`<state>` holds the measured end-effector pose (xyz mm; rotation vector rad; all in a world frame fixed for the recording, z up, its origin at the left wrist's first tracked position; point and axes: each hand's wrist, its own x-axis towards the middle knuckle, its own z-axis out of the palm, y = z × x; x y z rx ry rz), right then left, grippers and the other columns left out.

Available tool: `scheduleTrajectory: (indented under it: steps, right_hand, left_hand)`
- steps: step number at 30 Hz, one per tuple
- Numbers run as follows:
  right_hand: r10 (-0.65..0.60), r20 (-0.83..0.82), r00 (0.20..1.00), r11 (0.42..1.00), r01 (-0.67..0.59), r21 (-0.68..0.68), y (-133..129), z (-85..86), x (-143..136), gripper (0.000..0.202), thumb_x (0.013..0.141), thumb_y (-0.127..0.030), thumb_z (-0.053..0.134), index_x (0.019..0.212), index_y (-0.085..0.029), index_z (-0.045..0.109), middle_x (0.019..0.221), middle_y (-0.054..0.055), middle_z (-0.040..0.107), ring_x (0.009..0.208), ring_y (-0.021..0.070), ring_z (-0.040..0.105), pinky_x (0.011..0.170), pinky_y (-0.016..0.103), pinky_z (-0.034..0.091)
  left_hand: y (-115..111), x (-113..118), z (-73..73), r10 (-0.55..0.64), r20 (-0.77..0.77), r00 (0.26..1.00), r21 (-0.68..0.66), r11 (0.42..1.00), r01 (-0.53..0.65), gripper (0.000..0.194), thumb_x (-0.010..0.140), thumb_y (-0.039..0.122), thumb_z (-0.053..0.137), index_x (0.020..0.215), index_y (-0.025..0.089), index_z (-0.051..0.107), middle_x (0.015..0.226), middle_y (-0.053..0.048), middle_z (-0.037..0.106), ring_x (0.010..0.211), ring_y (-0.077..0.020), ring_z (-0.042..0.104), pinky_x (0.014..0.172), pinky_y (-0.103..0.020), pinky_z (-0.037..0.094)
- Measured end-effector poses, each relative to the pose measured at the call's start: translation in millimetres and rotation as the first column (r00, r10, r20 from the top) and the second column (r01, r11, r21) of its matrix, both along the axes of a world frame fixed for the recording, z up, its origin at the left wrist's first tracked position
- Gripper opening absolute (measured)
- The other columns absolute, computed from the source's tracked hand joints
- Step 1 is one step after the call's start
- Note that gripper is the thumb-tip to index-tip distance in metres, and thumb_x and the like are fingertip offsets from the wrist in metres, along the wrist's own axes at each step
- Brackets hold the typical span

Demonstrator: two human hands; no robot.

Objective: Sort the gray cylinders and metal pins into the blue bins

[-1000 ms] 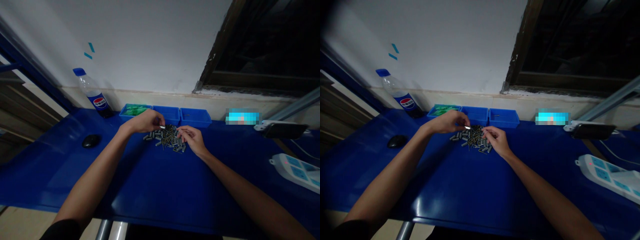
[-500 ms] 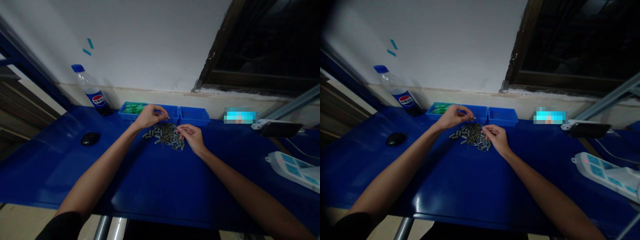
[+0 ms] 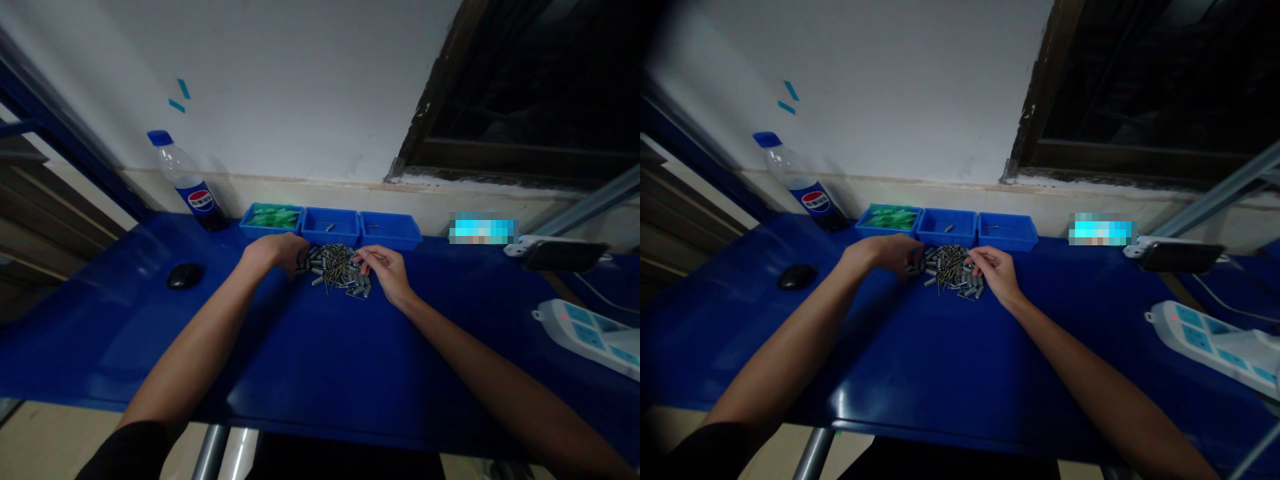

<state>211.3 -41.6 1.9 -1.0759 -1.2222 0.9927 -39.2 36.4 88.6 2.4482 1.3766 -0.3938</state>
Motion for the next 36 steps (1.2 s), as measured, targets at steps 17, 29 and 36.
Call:
scheduleTrajectory:
  steps: [17,29,36]
  right_hand:
    - [0.009,-0.063,0.998,0.999,-0.011,-0.031,4.8,-8.2,6.2,0.023,0.087,-0.042,0.072,0.09,-0.02,0.079,0.082,0.006,0.078,0.056,0.0138,0.062,0.055,0.029,0.048]
    - [0.008,-0.118,0.993,0.999,-0.014,-0.05,3.2,-3.9,5.1,0.021,0.087,-0.038,0.071,0.086,-0.018,0.078,0.078,0.006,0.077,0.054,0.0133,0.06,0.054,0.028,0.046]
    - [0.012,-0.138,0.99,0.999,-0.019,-0.046,4.1,-4.7,5.5,0.02,0.087,-0.037,0.072,0.085,-0.018,0.079,0.076,0.006,0.077,0.055,0.0128,0.06,0.054,0.028,0.046]
  left_hand:
    - [4.3,-2.7,18.2,-0.109,0.45,0.886,-0.038,0.989,0.141,0.026,0.073,0.017,0.073,0.097,0.022,0.083,0.081,-0.003,0.079,0.073,-0.0171,0.072,0.068,-0.025,0.052]
    - [14.1,25.3,-13.5,0.198,0.833,0.516,-0.094,0.971,-0.222,0.034,0.084,0.03,0.071,0.11,0.009,0.077,0.086,-0.013,0.081,0.076,-0.0201,0.076,0.075,-0.031,0.061]
    - [15.2,16.5,-5.1,0.095,0.718,0.69,0.049,0.981,-0.187,0.036,0.085,0.018,0.066,0.118,0.008,0.076,0.096,-0.012,0.081,0.086,-0.0197,0.077,0.081,-0.029,0.06]
